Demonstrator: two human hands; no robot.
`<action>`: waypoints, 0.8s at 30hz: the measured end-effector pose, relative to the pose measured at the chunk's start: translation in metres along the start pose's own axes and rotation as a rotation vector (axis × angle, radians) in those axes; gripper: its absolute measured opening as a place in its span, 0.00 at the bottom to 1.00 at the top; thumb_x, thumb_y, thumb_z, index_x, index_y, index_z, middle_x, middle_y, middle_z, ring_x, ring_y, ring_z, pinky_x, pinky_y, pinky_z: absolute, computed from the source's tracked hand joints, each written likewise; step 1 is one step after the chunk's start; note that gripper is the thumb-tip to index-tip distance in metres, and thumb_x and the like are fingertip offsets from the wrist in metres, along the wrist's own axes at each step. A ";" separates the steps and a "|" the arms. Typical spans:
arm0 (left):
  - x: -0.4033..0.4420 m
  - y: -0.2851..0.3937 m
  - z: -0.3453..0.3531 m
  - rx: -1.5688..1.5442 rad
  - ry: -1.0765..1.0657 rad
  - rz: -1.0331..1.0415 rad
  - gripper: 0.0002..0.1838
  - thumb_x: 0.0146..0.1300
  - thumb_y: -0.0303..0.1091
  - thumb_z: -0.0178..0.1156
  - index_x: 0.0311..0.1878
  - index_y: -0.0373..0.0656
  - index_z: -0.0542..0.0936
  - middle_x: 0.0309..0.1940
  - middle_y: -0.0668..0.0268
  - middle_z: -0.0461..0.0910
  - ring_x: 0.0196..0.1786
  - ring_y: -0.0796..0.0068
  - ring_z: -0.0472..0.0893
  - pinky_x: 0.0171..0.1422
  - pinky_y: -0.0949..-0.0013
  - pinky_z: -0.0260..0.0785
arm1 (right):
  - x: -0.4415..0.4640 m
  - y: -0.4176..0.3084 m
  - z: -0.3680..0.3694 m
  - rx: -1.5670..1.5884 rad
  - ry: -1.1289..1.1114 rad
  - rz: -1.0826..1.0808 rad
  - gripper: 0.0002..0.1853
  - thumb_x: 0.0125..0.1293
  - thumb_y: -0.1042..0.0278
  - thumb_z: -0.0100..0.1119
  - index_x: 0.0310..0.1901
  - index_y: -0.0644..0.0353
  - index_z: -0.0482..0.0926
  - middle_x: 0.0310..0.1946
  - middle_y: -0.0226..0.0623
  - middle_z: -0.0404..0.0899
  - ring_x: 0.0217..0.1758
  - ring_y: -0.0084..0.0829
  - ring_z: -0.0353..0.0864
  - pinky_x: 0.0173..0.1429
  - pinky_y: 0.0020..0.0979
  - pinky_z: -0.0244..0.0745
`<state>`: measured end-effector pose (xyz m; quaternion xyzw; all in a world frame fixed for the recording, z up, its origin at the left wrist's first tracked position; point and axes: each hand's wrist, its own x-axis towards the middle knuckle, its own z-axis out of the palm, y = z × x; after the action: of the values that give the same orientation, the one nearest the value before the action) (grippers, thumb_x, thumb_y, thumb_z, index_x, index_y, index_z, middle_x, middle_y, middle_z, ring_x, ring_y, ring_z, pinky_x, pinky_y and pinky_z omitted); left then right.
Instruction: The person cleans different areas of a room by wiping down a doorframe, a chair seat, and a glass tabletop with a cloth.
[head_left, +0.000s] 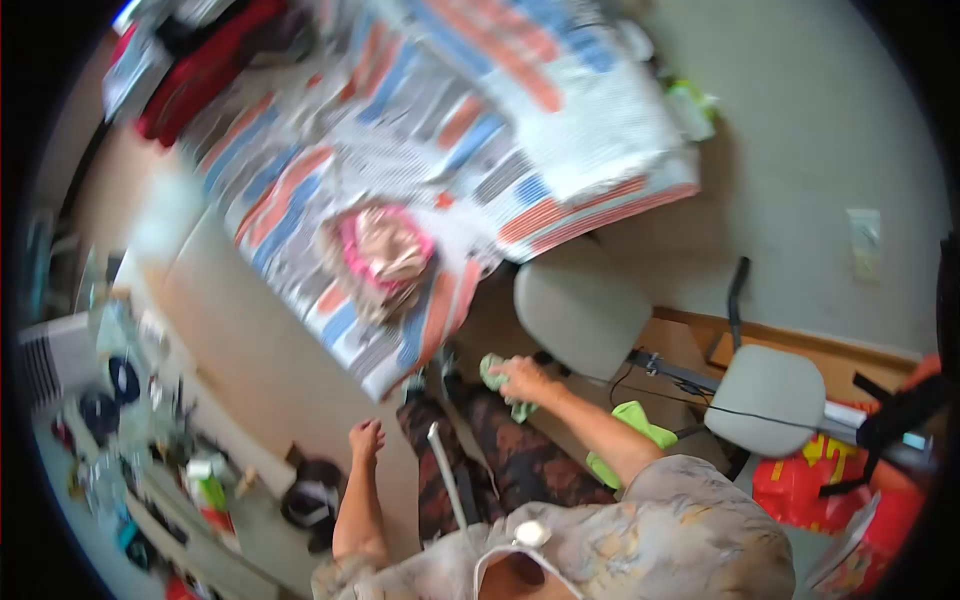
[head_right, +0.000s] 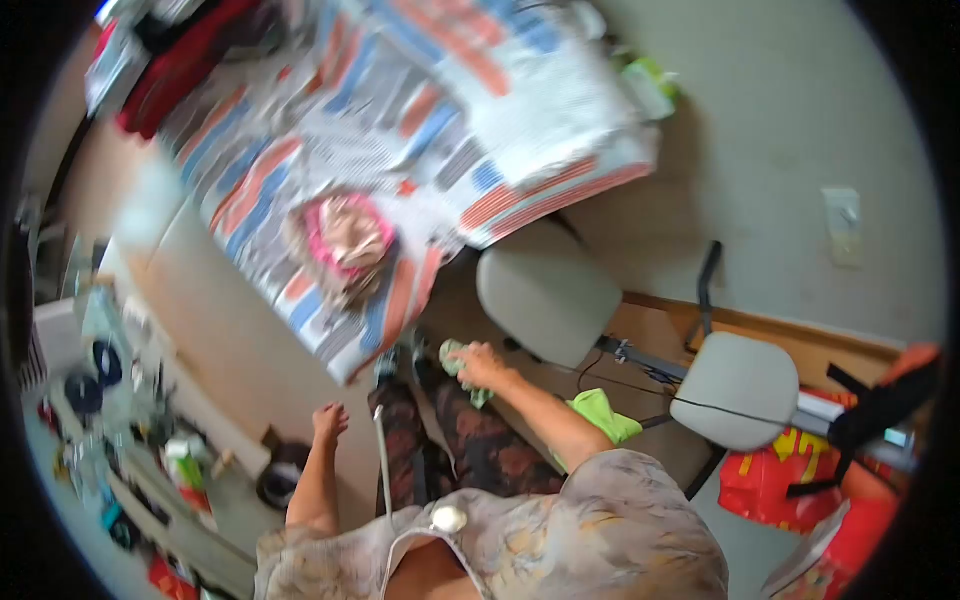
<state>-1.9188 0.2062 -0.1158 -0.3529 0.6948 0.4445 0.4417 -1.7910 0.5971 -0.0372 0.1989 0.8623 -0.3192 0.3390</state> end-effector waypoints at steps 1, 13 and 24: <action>-0.002 -0.022 -0.007 -0.029 0.041 -0.023 0.16 0.57 0.31 0.63 0.48 0.35 0.80 0.29 0.67 0.80 0.24 0.79 0.79 0.21 0.77 0.68 | 0.000 -0.009 -0.006 -0.006 0.063 -0.123 0.27 0.49 0.63 0.61 0.55 0.40 0.80 0.43 0.52 0.79 0.48 0.53 0.79 0.57 0.46 0.76; -0.091 -0.102 0.010 0.462 0.496 0.035 0.24 0.52 0.53 0.64 0.44 0.43 0.86 0.41 0.51 0.85 0.50 0.53 0.82 0.60 0.57 0.71 | 0.051 -0.116 0.022 0.023 -0.008 -0.311 0.26 0.55 0.60 0.62 0.58 0.46 0.78 0.44 0.53 0.78 0.50 0.52 0.78 0.57 0.46 0.74; -0.060 -0.120 -0.106 0.011 0.248 0.072 0.21 0.54 0.44 0.65 0.46 0.40 0.84 0.42 0.56 0.85 0.47 0.61 0.83 0.58 0.62 0.73 | 0.042 -0.235 0.071 0.055 -0.301 -0.089 0.29 0.56 0.58 0.61 0.63 0.48 0.75 0.56 0.54 0.77 0.61 0.48 0.76 0.65 0.39 0.69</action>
<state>-1.8233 0.0709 -0.0741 -0.3776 0.7588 0.4093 0.3379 -1.9192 0.3857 -0.0097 0.1198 0.8005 -0.3837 0.4445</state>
